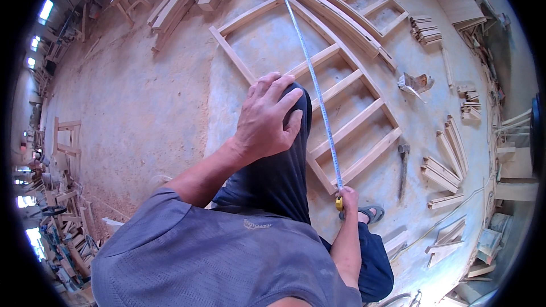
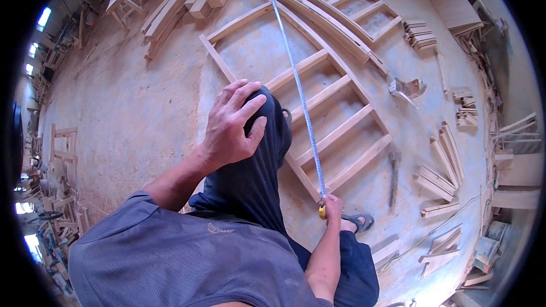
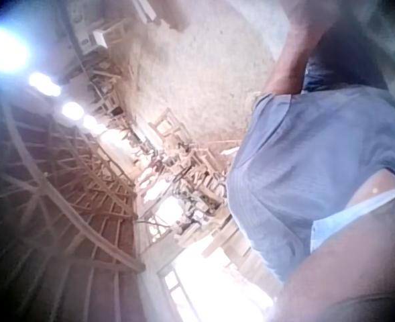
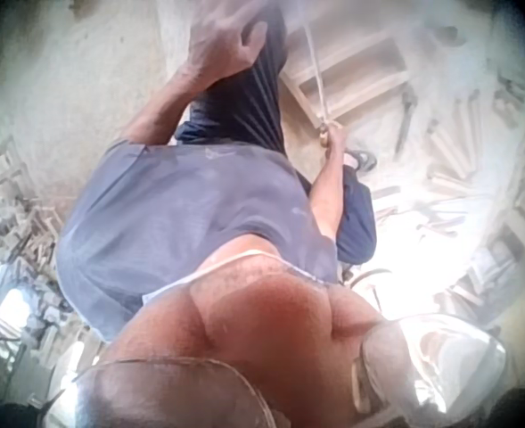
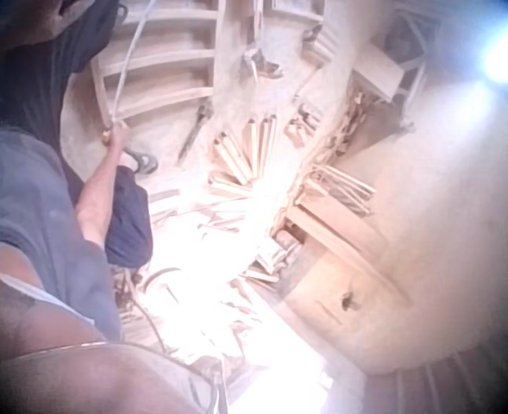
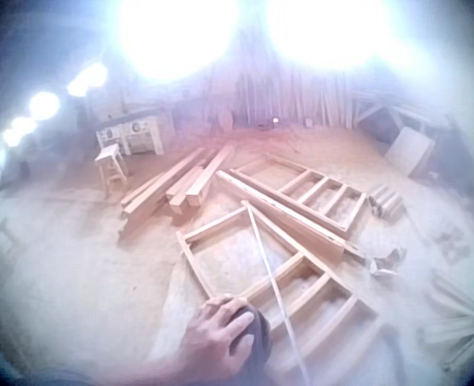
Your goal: The person measures a wooden frame with a tape measure, marks it, and uses a hammer to adjust the frame. The person repeats these actions multiple times to ensure proper alignment and fit.
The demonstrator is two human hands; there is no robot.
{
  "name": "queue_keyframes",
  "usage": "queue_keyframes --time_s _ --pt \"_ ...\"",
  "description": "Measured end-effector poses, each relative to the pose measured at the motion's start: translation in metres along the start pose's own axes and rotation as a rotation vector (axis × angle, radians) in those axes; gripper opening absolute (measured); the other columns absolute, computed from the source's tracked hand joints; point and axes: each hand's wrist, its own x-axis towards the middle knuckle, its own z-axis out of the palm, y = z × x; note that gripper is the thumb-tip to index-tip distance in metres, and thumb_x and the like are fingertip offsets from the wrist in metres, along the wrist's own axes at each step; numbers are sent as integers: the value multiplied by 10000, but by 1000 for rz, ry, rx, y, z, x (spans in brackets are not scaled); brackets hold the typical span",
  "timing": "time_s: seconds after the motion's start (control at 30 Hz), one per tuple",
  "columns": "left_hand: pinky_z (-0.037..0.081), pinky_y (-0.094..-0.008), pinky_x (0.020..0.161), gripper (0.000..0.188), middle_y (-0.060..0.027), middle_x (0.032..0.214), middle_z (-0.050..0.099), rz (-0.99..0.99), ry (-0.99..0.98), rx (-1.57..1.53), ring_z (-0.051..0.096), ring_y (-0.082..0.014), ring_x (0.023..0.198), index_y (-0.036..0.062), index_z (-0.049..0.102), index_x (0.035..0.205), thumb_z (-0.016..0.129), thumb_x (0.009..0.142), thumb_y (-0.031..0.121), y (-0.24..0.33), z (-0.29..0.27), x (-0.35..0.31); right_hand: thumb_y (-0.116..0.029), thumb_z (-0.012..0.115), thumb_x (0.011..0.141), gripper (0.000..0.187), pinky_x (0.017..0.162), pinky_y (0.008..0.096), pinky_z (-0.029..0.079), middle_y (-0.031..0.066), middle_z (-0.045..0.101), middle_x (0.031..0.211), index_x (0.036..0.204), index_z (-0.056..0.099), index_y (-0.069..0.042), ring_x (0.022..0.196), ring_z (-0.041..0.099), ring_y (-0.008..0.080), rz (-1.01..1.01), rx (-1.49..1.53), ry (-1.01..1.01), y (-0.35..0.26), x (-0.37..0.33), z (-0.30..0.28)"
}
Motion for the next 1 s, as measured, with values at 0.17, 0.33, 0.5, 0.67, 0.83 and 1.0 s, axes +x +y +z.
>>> queue_keyframes --time_s 0.17,0.33,0.5,0.67,0.83,1.0 --pt "397 -512 1071 353 -205 1273 587 -3 1 -6 505 -403 1243 17 660 1123 668 809 179 0 1 1 -135 643 863 179 548 271 451 56 671 703 896 732 17 582 586 126 -55 -23 16 15 15 1" --pt "405 -507 1069 356 -197 1278 589 -18 -6 -9 504 -394 1252 14 667 1126 671 814 187 0 3 0 -125 645 857 177 540 268 448 58 668 706 906 731 21 581 586 126 -53 41 -33 13 13 3" --pt "407 -502 1071 356 -192 1280 592 -18 -12 -8 508 -388 1253 12 672 1123 672 815 190 0 2 -1 -162 660 858 214 595 279 456 62 680 716 902 747 29 629 597 132 -17 116 -49 2 -1 1" --pt "407 -501 1069 347 -190 1272 599 -19 3 -22 510 -391 1250 14 675 1109 672 808 188 0 3 -1 -161 643 868 213 598 278 460 64 683 723 903 738 27 624 597 137 2 108 -46 2 -4 0" --pt "453 -500 1066 361 -187 1281 632 -18 -1 7 542 -380 1248 9 703 1112 671 807 200 1 0 1 -160 631 871 216 608 282 468 70 686 722 888 734 29 634 605 139 0 99 -45 4 -5 1" --pt "453 -496 1065 360 -187 1278 634 -24 1 1 543 -382 1247 9 705 1110 674 809 205 0 0 0 -156 636 862 217 615 286 474 74 686 720 873 733 38 639 612 144 10 54 -27 -4 -11 2"
